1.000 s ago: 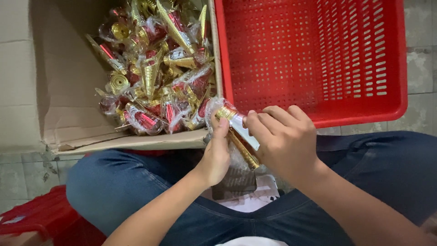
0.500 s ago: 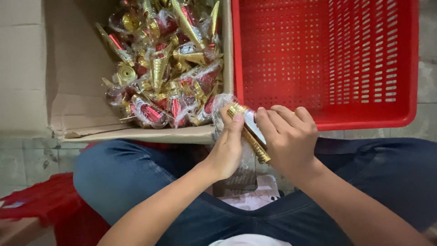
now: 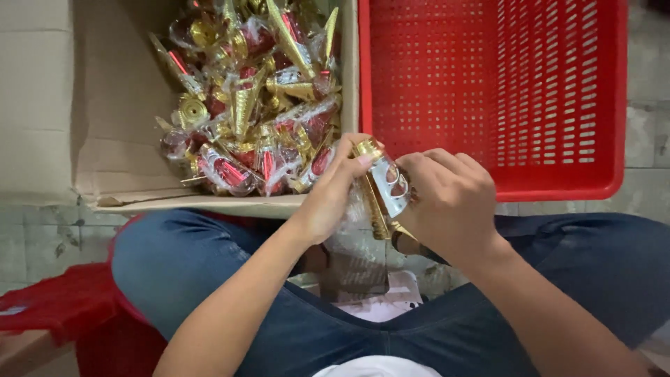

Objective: Unpacking and unwrapping cone-shaped decorative items from a box and placing them into a basket.

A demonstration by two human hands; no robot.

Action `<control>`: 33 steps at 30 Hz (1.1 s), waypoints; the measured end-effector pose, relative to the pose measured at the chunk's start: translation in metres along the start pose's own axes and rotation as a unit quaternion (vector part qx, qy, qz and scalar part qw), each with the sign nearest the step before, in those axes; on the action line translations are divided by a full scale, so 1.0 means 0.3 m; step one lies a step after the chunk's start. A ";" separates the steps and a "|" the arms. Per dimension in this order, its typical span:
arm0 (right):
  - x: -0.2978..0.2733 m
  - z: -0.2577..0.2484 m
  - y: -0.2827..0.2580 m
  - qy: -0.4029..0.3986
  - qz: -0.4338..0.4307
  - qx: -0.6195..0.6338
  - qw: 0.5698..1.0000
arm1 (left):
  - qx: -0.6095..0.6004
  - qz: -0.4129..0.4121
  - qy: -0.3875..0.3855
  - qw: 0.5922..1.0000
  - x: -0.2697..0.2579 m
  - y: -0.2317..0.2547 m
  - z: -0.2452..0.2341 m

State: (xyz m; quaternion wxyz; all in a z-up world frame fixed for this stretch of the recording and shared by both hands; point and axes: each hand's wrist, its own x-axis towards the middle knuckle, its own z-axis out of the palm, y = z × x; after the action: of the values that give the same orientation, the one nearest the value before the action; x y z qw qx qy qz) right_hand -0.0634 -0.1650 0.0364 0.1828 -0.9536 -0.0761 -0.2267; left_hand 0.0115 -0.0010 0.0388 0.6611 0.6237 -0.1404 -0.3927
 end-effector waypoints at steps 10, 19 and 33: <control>-0.027 -0.007 0.028 -0.088 -0.008 -0.035 0.995 | -0.057 0.008 0.004 0.998 0.020 -0.095 0.001; -0.080 0.090 0.053 -0.064 0.003 -0.010 0.998 | 0.045 0.141 0.132 0.980 0.021 -0.120 0.054; -0.030 0.059 0.049 -0.151 0.055 -0.020 0.987 | 0.010 0.045 0.124 0.991 0.085 -0.168 0.007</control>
State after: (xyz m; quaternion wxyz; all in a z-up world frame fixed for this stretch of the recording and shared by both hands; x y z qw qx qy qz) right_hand -0.0609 -0.1723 0.0129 0.1621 -0.9832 -0.0457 -0.0709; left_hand 0.0093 -0.0159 -0.0158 0.6845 0.6668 -0.0895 -0.2808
